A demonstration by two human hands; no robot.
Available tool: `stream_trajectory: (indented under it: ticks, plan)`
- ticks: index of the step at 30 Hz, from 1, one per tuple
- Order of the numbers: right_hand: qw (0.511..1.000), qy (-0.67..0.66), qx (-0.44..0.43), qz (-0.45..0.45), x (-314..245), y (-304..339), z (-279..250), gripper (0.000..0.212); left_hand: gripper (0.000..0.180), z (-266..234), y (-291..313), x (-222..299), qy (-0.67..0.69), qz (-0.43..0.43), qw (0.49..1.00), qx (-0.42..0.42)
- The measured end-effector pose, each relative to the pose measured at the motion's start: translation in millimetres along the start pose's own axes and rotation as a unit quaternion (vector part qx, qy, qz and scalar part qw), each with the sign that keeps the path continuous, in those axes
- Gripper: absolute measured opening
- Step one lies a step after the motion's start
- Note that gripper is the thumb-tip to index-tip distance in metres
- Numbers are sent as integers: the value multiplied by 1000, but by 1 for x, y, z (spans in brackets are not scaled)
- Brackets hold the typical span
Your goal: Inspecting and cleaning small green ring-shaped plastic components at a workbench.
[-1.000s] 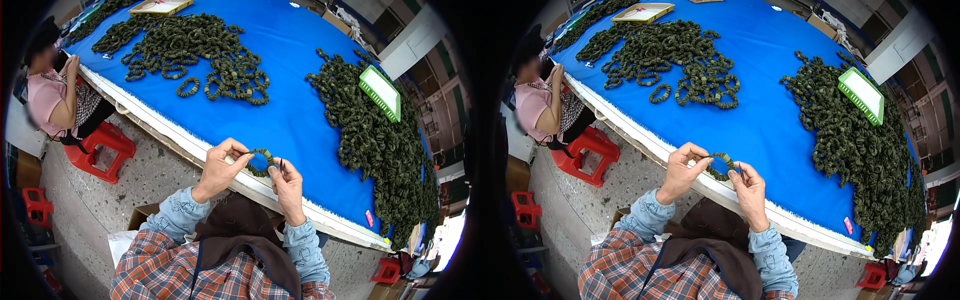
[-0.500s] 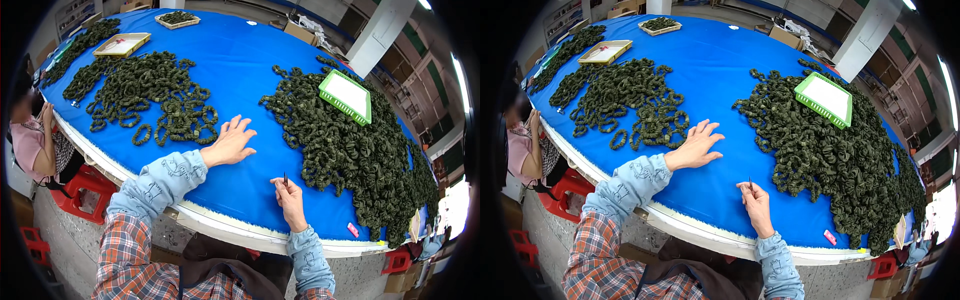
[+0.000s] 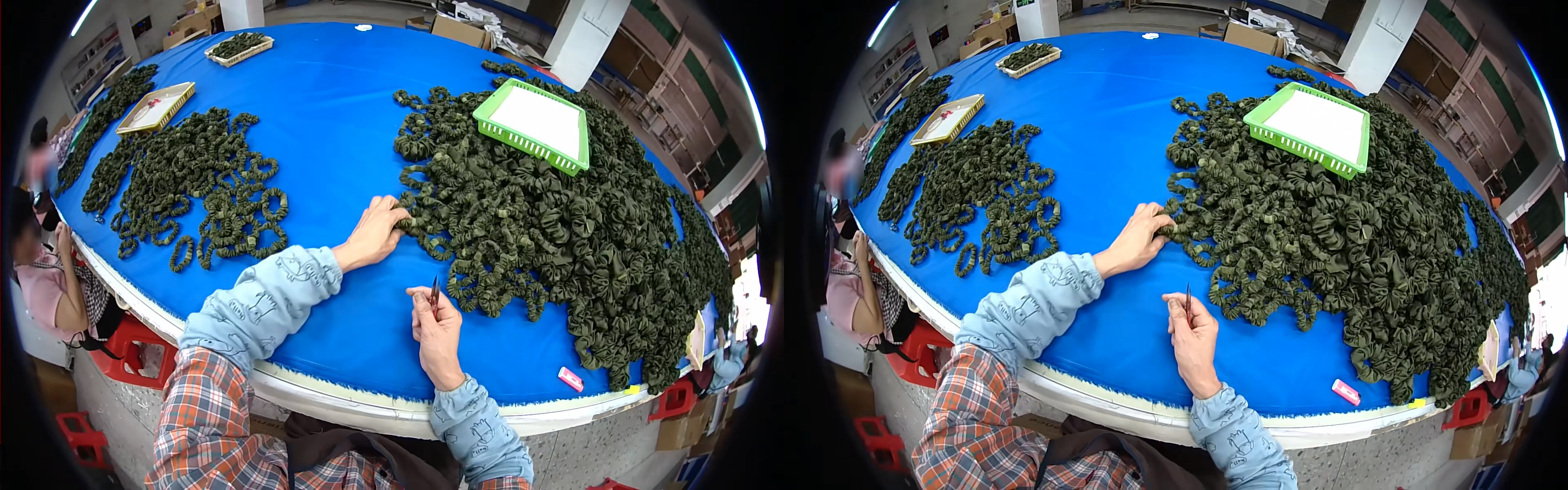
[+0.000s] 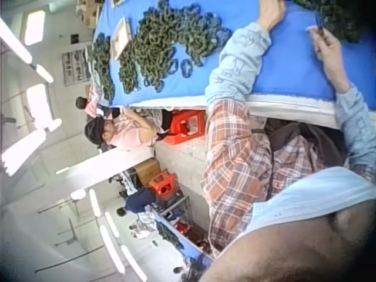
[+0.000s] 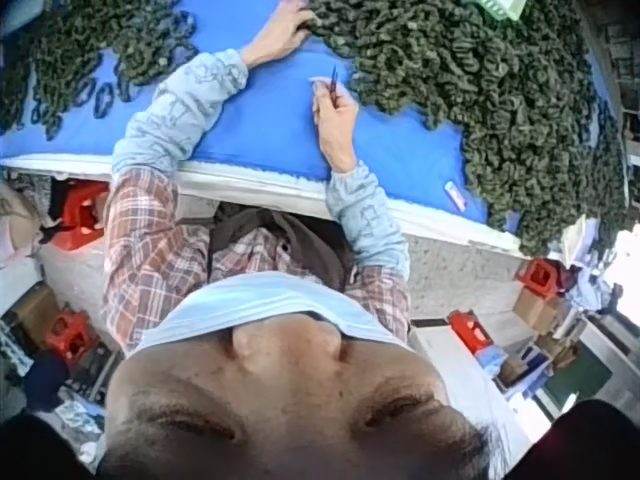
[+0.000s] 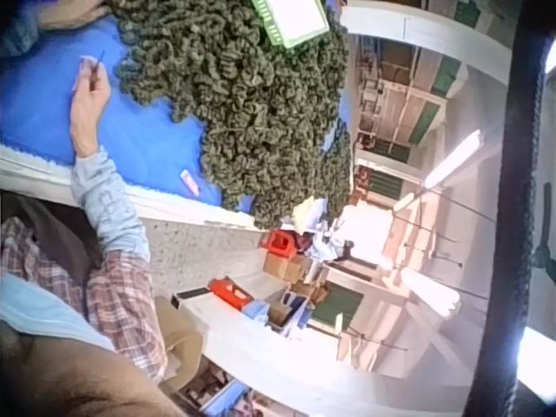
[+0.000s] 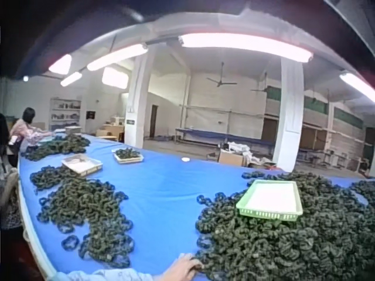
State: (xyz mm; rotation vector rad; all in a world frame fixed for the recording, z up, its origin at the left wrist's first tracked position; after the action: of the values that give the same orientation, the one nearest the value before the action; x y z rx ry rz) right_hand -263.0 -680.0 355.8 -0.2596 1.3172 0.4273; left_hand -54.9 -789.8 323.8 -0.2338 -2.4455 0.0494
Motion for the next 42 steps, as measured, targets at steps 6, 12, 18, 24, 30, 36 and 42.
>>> stream_trajectory:
  ticks: [6, 12, 18, 24, 30, 36, 42]
  plan:
    - [998, -28, 37, -30, -1, -6, -10, 20, 28, -13, 90, 46, 64, -16, 997, 43]
    - [999, 15, 15, -39, -8, -5, -10, 19, 31, -14, 134, 53, 219, 15, 972, 79]
    - [979, 176, -6, -103, -18, -24, -17, 20, 32, -32, 144, 68, 92, 84, 986, -115]
    - [892, 437, -15, -111, -20, 10, -9, 37, 32, -22, 73, 44, -13, 68, 994, 84]
    - [785, 607, 25, -121, -34, 64, -37, 38, 24, -10, 38, 28, -106, 103, 979, 139]
    - [725, 616, 296, -77, -52, 151, -208, 37, 10, -51, 82, 51, 161, -25, 977, 136]
    - [717, 650, 251, 21, -41, 183, -230, 32, 5, -59, 153, 52, 416, -22, 900, 130]
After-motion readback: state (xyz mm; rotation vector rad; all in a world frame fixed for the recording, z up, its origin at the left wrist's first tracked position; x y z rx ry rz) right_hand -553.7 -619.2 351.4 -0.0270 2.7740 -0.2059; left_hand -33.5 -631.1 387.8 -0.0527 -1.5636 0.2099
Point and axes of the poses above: each hand's wrist, its own y-axis away from the middle knuckle, its own z-axis out of the palm, x = y × z, the point moved 1 cm from there along -y, towards the middle knuckle, and after that the axes turned 8 degrees about -x, right-handed, at the moved point
